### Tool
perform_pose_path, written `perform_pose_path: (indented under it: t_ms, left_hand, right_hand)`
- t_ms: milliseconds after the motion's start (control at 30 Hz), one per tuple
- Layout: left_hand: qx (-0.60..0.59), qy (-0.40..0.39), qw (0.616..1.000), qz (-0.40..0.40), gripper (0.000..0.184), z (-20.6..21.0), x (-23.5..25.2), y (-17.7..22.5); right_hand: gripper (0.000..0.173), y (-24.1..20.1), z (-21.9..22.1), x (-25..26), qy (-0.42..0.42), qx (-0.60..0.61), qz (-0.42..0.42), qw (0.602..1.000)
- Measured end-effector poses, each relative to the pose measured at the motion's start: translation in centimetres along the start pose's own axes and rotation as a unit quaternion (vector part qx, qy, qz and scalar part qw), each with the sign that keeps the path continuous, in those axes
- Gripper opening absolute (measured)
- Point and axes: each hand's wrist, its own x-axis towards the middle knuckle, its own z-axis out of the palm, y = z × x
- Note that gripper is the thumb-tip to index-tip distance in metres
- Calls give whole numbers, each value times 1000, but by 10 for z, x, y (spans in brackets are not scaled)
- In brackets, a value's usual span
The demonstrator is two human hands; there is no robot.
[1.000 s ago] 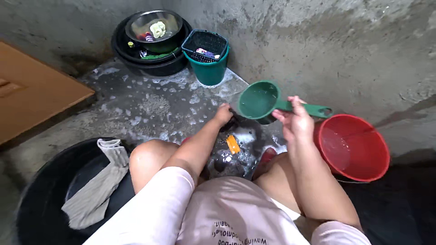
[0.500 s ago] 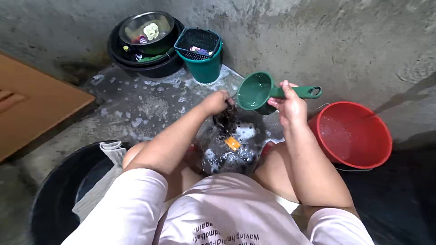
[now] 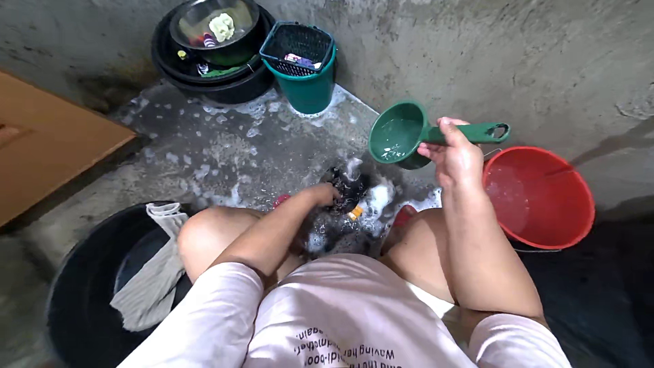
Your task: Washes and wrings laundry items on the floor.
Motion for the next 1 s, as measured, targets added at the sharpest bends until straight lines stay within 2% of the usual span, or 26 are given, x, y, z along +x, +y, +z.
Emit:
perform_pose_path:
  t_ms: [100,167,233,300,367,400,533,633,700,767,867,1000]
  left_hand:
    - [-128,51,990,-10,42,-6,19,-14]
    - [-222,85,971,-26,43,-11,35,-18]
    - [-318,141,936,-51,45,-15,44,-12]
    - [-414,197,886,-68,44,-15,41,4]
    - [-489,235,839,-48,43,-7,39,10]
    - [-494,234,836,-40,46,-2,40,9]
    - [-386,191,898,-89,45,30,76,-20]
    - [-288,113,949,-51,48,51,105,-33]
    - [-214,70,974,-25,51,56,121,-30]
    - [-152,43,987,-22,60,63,129,-24]
    - [-110,3,990,-83,77,67,128,-14]
    - [-74,16,990,-119,85,67,135,-15]
  right_hand:
    - [19,3,9,-9,-56,-54,-7,997]
    - [17,8,17,-15,-95,-87,-21,991]
    - [17,12,24,-19,-129,-110,-26,985]
    - [17,13,29,-19,-144,-119,-16,982]
    - [16,9,29,-15,-142,-111,4,984]
    - [19,7,26,-12,-138,-104,16,985]
    - [25,4,13,4,-118,-87,26,989]
    - [23,5,3,3,-112,-136,-25,984]
    - [24,8,-2,2,-122,-208,-76,967]
    - [26,12,-6,0,-146,-273,-87,947]
    - [25,16,-6,1,-168,-331,-55,927]
    - [29,27,-2,3,-208,-374,-37,903]
